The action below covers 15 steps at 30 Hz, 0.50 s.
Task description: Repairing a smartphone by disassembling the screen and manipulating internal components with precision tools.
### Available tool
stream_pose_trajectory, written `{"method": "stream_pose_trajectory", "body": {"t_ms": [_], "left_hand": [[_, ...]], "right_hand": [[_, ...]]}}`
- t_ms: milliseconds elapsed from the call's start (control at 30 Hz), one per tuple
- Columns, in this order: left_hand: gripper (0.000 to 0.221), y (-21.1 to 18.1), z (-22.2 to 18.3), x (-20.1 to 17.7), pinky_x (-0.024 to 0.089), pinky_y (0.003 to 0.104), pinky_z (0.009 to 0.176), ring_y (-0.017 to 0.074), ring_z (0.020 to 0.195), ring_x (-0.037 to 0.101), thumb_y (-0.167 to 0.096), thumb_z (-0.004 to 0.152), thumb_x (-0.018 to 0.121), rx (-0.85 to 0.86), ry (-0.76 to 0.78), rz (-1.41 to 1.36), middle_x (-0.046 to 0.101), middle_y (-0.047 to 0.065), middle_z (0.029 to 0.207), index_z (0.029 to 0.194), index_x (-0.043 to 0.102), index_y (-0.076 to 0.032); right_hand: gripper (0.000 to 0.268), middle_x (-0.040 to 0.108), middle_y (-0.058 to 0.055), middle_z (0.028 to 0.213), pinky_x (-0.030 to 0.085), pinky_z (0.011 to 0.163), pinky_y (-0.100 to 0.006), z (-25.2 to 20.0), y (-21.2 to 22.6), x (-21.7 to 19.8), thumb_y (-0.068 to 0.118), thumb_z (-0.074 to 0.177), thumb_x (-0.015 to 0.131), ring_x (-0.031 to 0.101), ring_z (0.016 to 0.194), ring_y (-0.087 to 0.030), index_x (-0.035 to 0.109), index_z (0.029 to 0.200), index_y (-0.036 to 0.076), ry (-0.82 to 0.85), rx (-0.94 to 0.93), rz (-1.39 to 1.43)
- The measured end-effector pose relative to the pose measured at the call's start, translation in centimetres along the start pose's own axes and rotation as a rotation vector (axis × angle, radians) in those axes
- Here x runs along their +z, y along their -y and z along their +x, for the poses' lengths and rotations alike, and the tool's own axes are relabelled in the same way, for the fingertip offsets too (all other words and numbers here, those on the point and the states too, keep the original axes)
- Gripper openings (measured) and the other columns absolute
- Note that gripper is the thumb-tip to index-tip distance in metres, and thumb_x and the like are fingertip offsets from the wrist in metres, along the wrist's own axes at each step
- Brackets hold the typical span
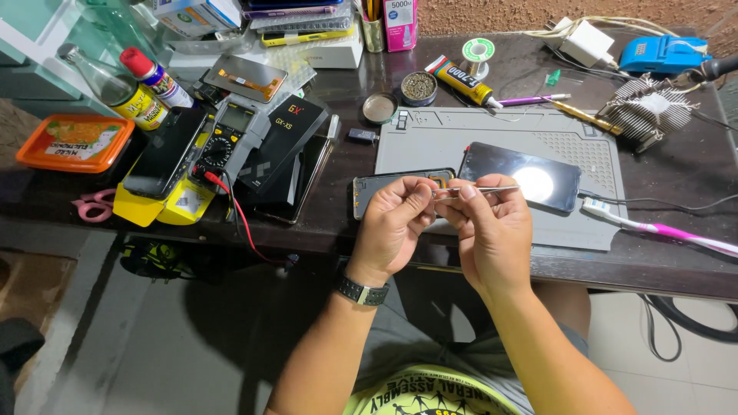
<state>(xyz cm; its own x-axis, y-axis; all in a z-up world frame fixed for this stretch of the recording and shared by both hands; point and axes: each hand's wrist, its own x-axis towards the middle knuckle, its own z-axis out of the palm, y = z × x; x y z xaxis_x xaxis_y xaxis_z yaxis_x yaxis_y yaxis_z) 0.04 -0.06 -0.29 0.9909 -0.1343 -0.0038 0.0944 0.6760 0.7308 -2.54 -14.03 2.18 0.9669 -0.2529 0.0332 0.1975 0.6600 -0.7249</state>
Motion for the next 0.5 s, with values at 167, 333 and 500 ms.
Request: {"method": "stream_pose_trajectory", "body": {"t_ms": [167,333,500], "left_hand": [[0.021,0.6,0.3,-0.6,0.054,0.018,0.071,0.0191,0.089,0.077,-0.015,0.111,0.082,0.008,0.01,-0.004,0.078,0.014,0.094,0.119,0.081,0.005],[0.02,0.7,0.5,-0.9,0.053,0.018,0.071,0.02,0.089,0.078,-0.014,0.111,0.082,0.003,0.016,0.001,0.08,0.015,0.096,0.118,0.081,0.004],[0.02,1.0,0.6,-1.3,0.054,0.018,0.072,0.0205,0.09,0.079,-0.015,0.112,0.081,0.0,0.017,0.007,0.082,0.016,0.099,0.119,0.08,0.003]], "right_hand": [[0.025,0.085,-0.027,0.115,0.079,0.087,-0.051,0.1,-0.5,-0.4,0.001,0.111,0.076,0.09,0.098,-0.041,0.058,0.128,0.006,-0.007,-0.001,-0.002],[0.025,0.085,-0.026,0.115,0.079,0.088,-0.052,0.1,-0.5,-0.4,0.001,0.111,0.076,0.089,0.098,-0.041,0.058,0.128,0.006,-0.013,0.0,-0.008],[0.026,0.086,-0.027,0.115,0.079,0.087,-0.052,-0.1,-0.5,-0.3,0.002,0.111,0.076,0.09,0.098,-0.04,0.057,0.128,0.006,-0.014,0.005,-0.02]]}}
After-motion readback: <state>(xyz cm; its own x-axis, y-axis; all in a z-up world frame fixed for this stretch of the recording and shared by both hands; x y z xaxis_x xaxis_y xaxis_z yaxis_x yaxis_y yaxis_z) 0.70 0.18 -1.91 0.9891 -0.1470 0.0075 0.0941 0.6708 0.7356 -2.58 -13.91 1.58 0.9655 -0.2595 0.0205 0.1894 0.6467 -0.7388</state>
